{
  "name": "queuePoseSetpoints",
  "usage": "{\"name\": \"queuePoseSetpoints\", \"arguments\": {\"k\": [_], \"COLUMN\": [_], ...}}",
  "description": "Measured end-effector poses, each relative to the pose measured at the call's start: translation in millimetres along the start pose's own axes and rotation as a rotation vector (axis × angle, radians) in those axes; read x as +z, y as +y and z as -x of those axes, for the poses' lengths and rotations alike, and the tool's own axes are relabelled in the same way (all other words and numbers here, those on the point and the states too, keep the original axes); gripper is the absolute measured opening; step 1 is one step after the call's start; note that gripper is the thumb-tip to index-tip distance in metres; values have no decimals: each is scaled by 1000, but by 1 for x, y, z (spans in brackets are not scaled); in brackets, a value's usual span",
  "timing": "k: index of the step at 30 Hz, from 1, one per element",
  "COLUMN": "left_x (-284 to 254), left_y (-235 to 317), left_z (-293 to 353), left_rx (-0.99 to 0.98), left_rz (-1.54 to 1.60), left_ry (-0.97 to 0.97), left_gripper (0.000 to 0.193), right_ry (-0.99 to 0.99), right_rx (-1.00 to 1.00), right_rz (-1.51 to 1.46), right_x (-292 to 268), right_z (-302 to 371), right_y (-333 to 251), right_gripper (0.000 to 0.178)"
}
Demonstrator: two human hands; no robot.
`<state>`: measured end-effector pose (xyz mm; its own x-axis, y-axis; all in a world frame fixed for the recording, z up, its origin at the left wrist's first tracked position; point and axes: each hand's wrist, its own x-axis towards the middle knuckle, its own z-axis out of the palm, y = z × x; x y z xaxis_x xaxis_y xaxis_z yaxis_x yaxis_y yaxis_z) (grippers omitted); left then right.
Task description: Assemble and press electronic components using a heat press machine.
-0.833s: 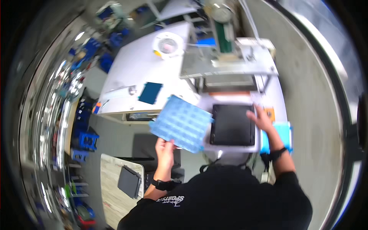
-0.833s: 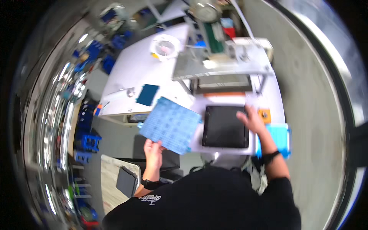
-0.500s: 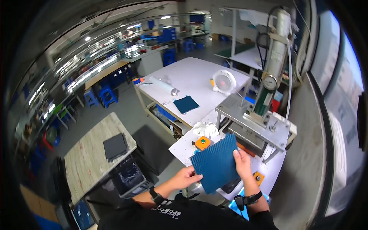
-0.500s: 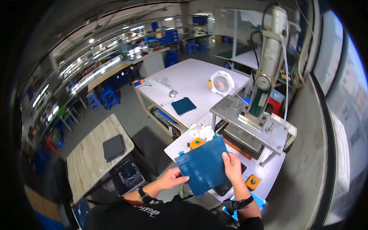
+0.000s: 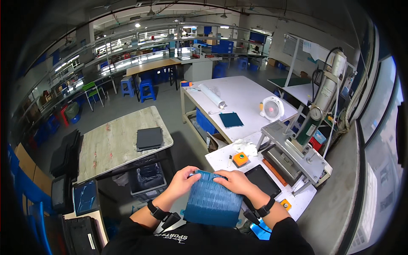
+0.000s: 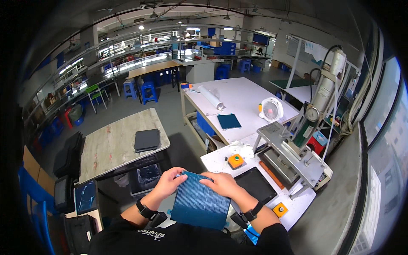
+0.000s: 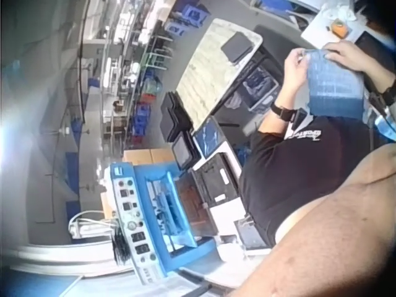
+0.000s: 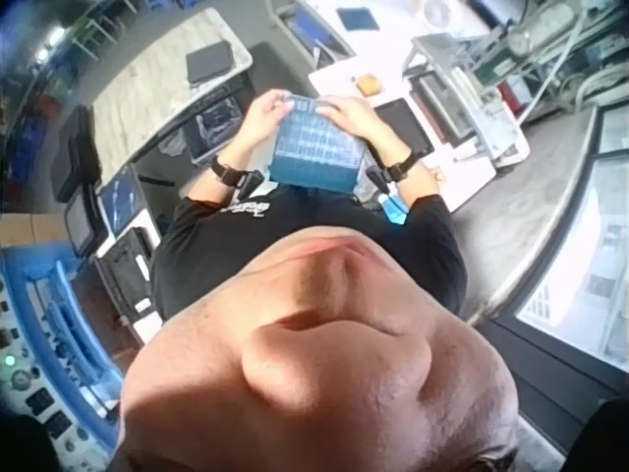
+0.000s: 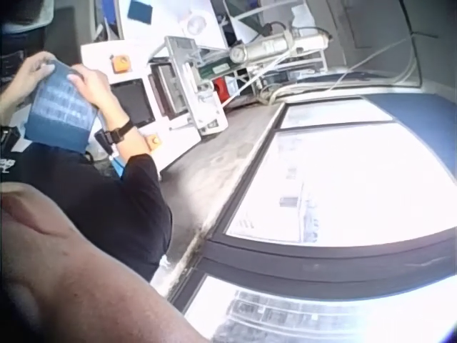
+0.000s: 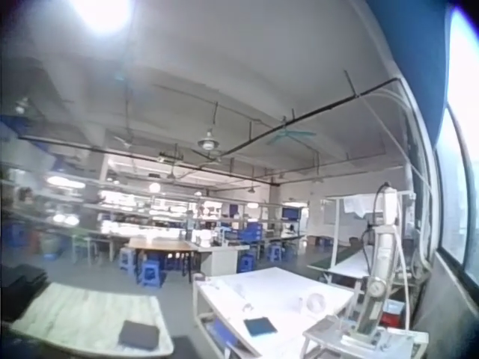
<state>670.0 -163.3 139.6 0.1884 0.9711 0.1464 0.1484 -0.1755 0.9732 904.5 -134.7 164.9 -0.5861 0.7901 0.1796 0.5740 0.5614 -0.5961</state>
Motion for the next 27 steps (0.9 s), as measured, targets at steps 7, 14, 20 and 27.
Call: {"name": "queuePoseSetpoints", "arguments": {"k": [7,14,20,27], "left_x": [-98,-178,-213,-219], "left_y": [-44,-49,-57,-4], "left_z": [67,120,146,151], "left_rx": [-111,-84,-136,-124], "left_rz": [179,-95,-27,-733], "left_ry": [168,418,513,533], "left_gripper": [30,25,19,19], "right_ry": [-125,-72,-2,107], "right_rx": [-128,-262,-357,-556], "right_rz": [18,-14,-1,21], "right_x": [96,184,213,213], "right_z": [-72,-124,-140,-161], "right_y": [-57,-139,-169,-185], "right_gripper": [40,38,34,32]}}
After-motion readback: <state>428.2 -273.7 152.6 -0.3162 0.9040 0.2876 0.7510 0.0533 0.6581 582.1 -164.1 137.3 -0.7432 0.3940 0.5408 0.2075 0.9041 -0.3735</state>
